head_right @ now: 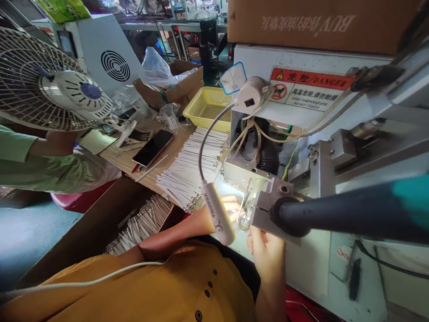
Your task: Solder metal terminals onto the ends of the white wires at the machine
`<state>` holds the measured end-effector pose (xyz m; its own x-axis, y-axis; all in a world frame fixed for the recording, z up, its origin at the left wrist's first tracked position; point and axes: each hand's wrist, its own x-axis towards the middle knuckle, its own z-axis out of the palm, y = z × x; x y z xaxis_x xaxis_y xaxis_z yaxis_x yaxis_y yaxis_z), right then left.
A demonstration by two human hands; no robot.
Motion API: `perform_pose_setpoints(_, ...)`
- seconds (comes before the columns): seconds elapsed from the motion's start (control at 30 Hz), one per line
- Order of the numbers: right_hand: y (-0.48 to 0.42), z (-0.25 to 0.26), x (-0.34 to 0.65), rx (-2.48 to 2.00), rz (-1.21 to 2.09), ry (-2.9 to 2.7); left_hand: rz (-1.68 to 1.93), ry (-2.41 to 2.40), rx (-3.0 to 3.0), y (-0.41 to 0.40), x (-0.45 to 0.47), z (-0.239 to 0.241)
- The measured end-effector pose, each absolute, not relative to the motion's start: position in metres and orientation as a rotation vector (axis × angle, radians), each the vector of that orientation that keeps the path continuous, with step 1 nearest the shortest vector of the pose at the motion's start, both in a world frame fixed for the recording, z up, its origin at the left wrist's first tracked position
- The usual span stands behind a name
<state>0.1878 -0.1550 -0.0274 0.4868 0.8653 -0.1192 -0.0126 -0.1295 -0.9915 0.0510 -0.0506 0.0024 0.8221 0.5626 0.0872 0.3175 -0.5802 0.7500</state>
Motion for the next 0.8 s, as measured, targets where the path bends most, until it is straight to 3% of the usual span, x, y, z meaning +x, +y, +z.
perform_pose_setpoints(0.8,-0.155,-0.0329,0.1857,-1.525,0.868,-0.704,0.448,0.722,2.241,-0.0522,0.0545,0.0027)
